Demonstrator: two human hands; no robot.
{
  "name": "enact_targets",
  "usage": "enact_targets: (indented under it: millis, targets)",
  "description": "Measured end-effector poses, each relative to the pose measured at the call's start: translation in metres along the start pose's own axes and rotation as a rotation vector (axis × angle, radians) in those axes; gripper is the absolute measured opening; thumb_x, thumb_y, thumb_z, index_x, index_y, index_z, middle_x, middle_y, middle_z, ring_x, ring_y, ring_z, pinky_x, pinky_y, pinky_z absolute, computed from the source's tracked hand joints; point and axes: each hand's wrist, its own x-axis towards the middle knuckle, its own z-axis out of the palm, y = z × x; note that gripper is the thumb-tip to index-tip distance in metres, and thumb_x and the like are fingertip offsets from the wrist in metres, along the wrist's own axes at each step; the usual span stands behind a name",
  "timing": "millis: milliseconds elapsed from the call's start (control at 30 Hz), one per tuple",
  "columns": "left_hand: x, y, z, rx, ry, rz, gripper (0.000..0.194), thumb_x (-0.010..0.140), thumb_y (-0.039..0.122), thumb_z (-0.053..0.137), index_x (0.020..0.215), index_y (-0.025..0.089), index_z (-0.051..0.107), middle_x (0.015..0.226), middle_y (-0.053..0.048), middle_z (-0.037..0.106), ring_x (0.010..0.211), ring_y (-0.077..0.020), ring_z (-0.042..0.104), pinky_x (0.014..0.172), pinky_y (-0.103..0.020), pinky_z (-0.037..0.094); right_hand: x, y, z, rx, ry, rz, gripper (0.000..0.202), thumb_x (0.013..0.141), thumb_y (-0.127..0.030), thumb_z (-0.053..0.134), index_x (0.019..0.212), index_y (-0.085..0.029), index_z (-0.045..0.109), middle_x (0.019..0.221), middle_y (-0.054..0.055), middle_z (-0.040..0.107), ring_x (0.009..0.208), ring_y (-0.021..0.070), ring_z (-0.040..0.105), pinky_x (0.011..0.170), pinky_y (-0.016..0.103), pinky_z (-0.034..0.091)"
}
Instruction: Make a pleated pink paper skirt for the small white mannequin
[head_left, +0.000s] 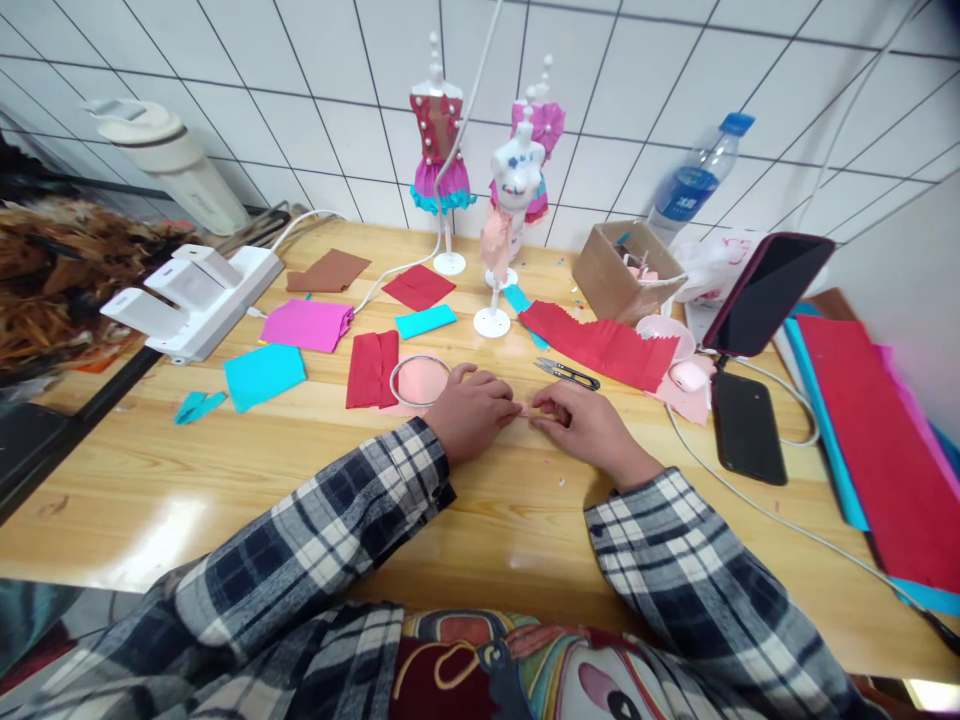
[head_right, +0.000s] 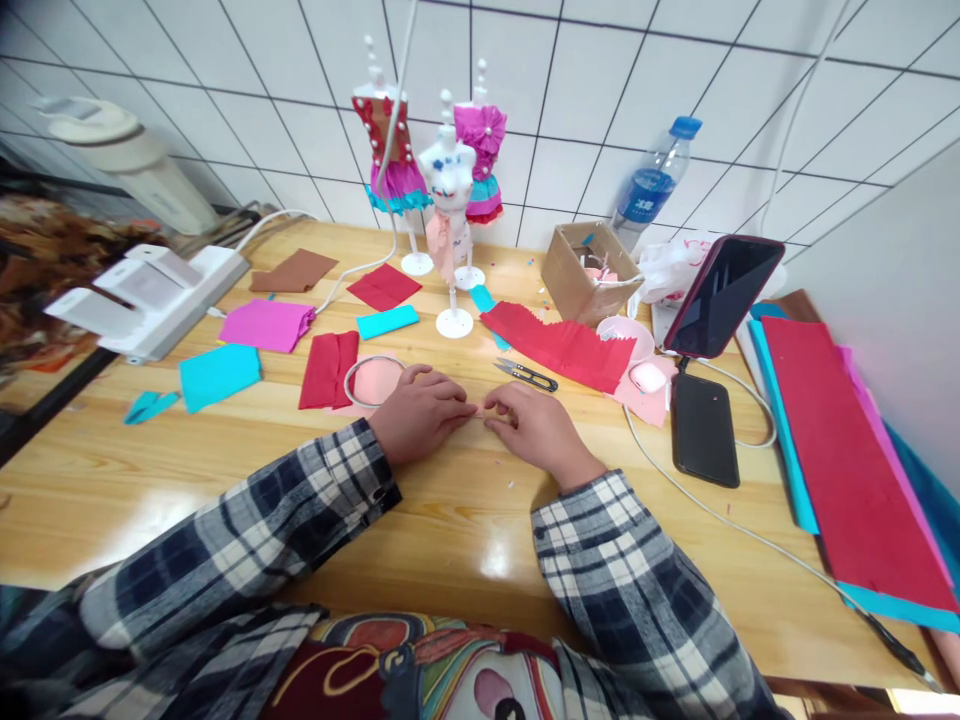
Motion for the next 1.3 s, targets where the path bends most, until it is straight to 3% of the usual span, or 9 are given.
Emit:
enact_targets:
  millis: [133, 300, 467, 700, 833, 1300]
  targets:
    - [0.005, -0.002, -0.001, -0.143, -0.027, -0.080, 0.019, 0.093, 0.031, 0.058, 0.094, 0.025, 0.075, 0.094, -0.002, 0.074, 0.096, -0.0207, 0.060, 0.088, -0.042, 0.032, 0.000, -0.003, 0.002, -0.146, -0.007, -0.117, 0.010, 0.091, -0.026, 0.061, 0.097, -0.023, 0.068, 0.097, 0.004, 0.071, 0.091, 0.0187, 0.064, 0.073, 0.027, 0.043]
    - [0.008, -0.001, 0.001, -0.141, 0.001, -0.082, 0.025, 0.096, 0.035, 0.053, 0.090, 0.024, 0.075, 0.090, -0.003, 0.074, 0.092, -0.0209, 0.060, 0.091, -0.043, 0.032, 0.003, -0.004, 0.005, -0.258, 0.023, -0.111, 0.020, 0.097, -0.029, 0.052, 0.108, -0.022, 0.067, 0.100, 0.005, 0.071, 0.089, 0.0193, 0.064, 0.069, 0.028, 0.040]
    - [0.006, -0.003, 0.003, -0.096, 0.018, -0.052, 0.027, 0.097, 0.036, 0.051, 0.092, 0.024, 0.075, 0.090, -0.003, 0.073, 0.093, -0.0210, 0.059, 0.094, -0.045, 0.031, 0.003, -0.004, 0.005, -0.263, -0.020, -0.119, 0.020, 0.097, -0.028, 0.051, 0.098, -0.024, 0.070, 0.096, 0.004, 0.072, 0.088, 0.0185, 0.064, 0.067, 0.028, 0.037]
    - [-0.001, -0.003, 0.003, -0.071, 0.099, -0.063, 0.025, 0.096, 0.037, 0.053, 0.105, 0.026, 0.074, 0.095, -0.004, 0.074, 0.094, -0.0219, 0.060, 0.101, -0.049, 0.027, 0.003, -0.004, 0.004, -0.199, -0.077, -0.038, 0.013, 0.090, -0.026, 0.057, 0.094, -0.023, 0.070, 0.091, 0.002, 0.072, 0.082, 0.0176, 0.063, 0.065, 0.027, 0.037]
    - [0.001, 0.001, 0.004, -0.016, 0.152, -0.015, 0.023, 0.095, 0.038, 0.055, 0.092, 0.028, 0.076, 0.095, -0.002, 0.074, 0.096, -0.0219, 0.059, 0.102, -0.049, 0.027, 0.005, -0.005, 0.004, -0.169, -0.077, -0.017, 0.013, 0.088, -0.024, 0.058, 0.093, -0.024, 0.070, 0.091, 0.002, 0.072, 0.085, 0.0181, 0.064, 0.065, 0.027, 0.037]
    - [0.006, 0.002, 0.003, -0.012, 0.084, -0.048, 0.026, 0.095, 0.030, 0.053, 0.081, 0.024, 0.074, 0.089, -0.003, 0.075, 0.095, -0.0231, 0.060, 0.102, -0.054, 0.025, 0.021, -0.020, 0.000, -0.070, -0.101, 0.294, 0.008, 0.077, -0.024, 0.064, 0.074, -0.025, 0.071, 0.072, -0.002, 0.069, 0.063, 0.0143, 0.057, 0.054, 0.027, 0.031]
